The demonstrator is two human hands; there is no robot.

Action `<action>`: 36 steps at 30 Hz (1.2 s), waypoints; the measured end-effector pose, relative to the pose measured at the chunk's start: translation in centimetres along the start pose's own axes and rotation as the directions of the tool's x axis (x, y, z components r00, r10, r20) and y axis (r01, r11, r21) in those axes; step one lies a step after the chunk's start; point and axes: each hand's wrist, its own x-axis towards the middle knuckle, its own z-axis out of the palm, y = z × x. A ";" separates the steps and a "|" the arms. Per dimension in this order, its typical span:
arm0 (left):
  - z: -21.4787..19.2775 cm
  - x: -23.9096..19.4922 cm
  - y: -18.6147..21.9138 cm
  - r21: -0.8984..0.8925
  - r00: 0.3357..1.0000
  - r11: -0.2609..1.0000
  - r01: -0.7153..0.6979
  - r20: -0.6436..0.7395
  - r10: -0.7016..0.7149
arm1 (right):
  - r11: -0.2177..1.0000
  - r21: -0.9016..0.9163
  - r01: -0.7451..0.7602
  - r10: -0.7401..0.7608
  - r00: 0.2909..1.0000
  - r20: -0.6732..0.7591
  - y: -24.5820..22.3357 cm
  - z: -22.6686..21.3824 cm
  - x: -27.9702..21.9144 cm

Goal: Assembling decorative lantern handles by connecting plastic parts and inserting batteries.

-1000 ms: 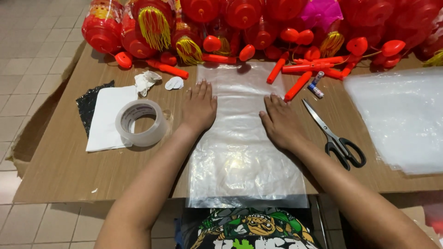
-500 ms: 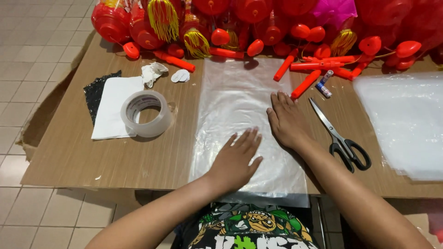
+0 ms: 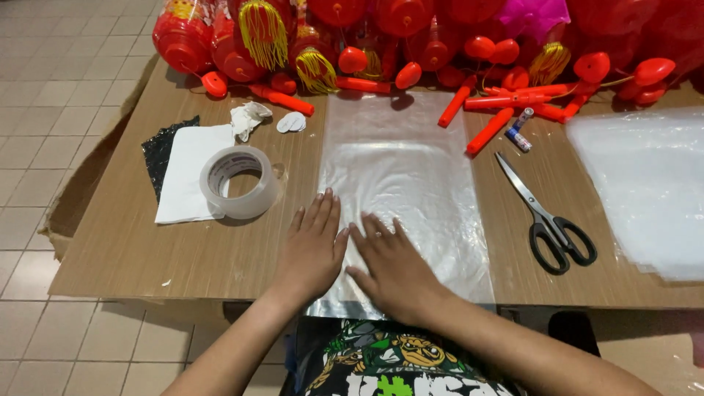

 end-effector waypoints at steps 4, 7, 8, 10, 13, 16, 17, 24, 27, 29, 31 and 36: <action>3.9 0.8 -2.1 0.018 0.982 0.998 -0.053 -0.179 0.055 | 0.987 0.007 0.159 -0.155 0.970 -0.186 1.2 2.5 -1.7; 3.7 0.7 -2.1 0.034 0.980 0.998 -0.057 -0.189 0.063 | 0.997 0.053 0.055 -0.049 0.993 -0.107 3.9 1.0 -3.5; 3.5 0.7 -1.9 0.011 0.987 0.999 -0.044 -0.154 0.045 | 0.997 0.041 -0.062 0.066 0.993 -0.095 4.8 0.3 -4.4; 3.7 0.8 -1.7 -0.013 0.993 0.999 -0.032 -0.117 0.030 | 0.983 0.026 -0.181 0.183 0.980 -0.083 6.7 -0.1 -5.8; 5.1 2.0 -0.1 0.163 0.991 0.986 -0.043 -0.116 0.063 | 0.962 0.031 -0.272 0.273 0.944 -0.185 8.8 0.3 -6.6; 7.0 3.4 3.7 0.110 0.979 0.975 -0.194 -0.037 0.199 | 0.962 -0.021 -0.272 0.263 0.944 -0.200 8.9 0.8 -6.7; 7.6 3.8 5.0 0.108 0.955 0.952 -0.286 -0.053 0.293 | 0.965 -0.041 -0.260 0.246 0.946 -0.211 9.0 1.0 -6.7; 4.1 16.5 5.5 0.036 0.955 0.959 -0.279 0.118 0.274 | 0.969 -0.063 -0.237 0.216 0.947 -0.237 9.0 1.0 -6.9; 4.5 23.3 1.5 0.006 0.980 0.981 -0.195 -0.035 0.195 | 0.971 -0.035 -0.234 0.220 0.947 -0.234 9.3 1.3 -6.9; 4.2 25.5 -0.7 0.013 0.990 0.992 -0.128 -0.051 0.129 | 0.972 -0.027 -0.233 0.220 0.948 -0.230 9.0 0.9 -6.9; 4.1 26.8 -2.3 0.015 0.996 0.998 -0.058 -0.062 0.059 | 0.973 -0.017 -0.231 0.222 0.950 -0.220 9.0 0.7 -7.0; 5.3 27.5 -6.5 0.045 0.987 0.998 0.044 -0.155 -0.036 | 0.970 -0.021 -0.242 0.233 0.951 -0.201 9.2 0.8 -6.9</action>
